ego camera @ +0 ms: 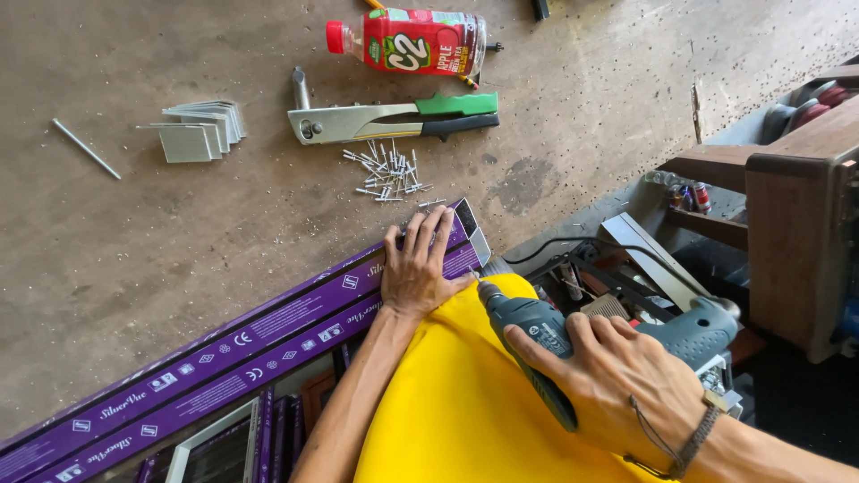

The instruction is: Using a power drill to create holes in a long metal frame component wrapped in purple protective film.

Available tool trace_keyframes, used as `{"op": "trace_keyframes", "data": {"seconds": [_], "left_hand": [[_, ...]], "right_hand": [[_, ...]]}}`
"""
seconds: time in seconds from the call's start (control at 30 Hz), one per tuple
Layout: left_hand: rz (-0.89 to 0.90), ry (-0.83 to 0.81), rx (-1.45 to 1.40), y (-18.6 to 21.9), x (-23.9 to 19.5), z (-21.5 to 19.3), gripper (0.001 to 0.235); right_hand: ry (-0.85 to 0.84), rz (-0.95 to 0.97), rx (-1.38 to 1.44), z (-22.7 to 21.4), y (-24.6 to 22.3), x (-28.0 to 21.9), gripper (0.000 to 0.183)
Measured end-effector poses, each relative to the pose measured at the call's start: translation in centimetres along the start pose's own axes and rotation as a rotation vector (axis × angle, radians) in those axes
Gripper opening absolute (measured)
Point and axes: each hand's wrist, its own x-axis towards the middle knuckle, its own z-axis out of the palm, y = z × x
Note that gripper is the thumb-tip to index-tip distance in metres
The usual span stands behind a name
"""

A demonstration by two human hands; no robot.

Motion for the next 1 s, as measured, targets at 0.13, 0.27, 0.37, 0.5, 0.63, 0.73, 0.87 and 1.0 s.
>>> {"op": "trace_keyframes", "data": {"seconds": [0.13,0.27,0.37,0.5,0.63,0.73,0.87,1.0], "left_hand": [[0.001,0.012,0.008,-0.1,0.0,0.0,0.115],[0.006,0.009,0.012,-0.1,0.1,0.0,0.112],[0.002,0.019,-0.014,0.3,0.2,0.2,0.113],[-0.004,0.032,0.008,0.0,0.0,-0.1,0.112],[0.002,0.026,0.019,0.0,0.0,0.2,0.114],[0.001,0.013,0.015,0.0,0.0,0.4,0.114],[0.002,0.013,0.026,-0.1,0.0,0.6,0.115],[0.002,0.02,0.017,-0.1,-0.1,0.5,0.114]], "right_hand": [[-0.031,-0.058,-0.073,0.2,-0.3,0.3,0.075],[0.127,-0.096,-0.256,1.4,-0.2,0.0,0.075],[0.193,-0.109,-0.207,1.5,-0.3,-0.6,0.074],[0.305,-0.09,-0.224,2.0,-0.5,-0.5,0.072],[0.016,-0.042,0.037,0.2,-0.7,-0.6,0.078],[-0.013,-0.013,0.088,0.5,-0.8,-0.6,0.085],[0.105,-0.018,0.053,1.5,-0.9,-0.8,0.079],[0.305,-0.046,-0.19,2.8,-1.2,-0.8,0.074]]}}
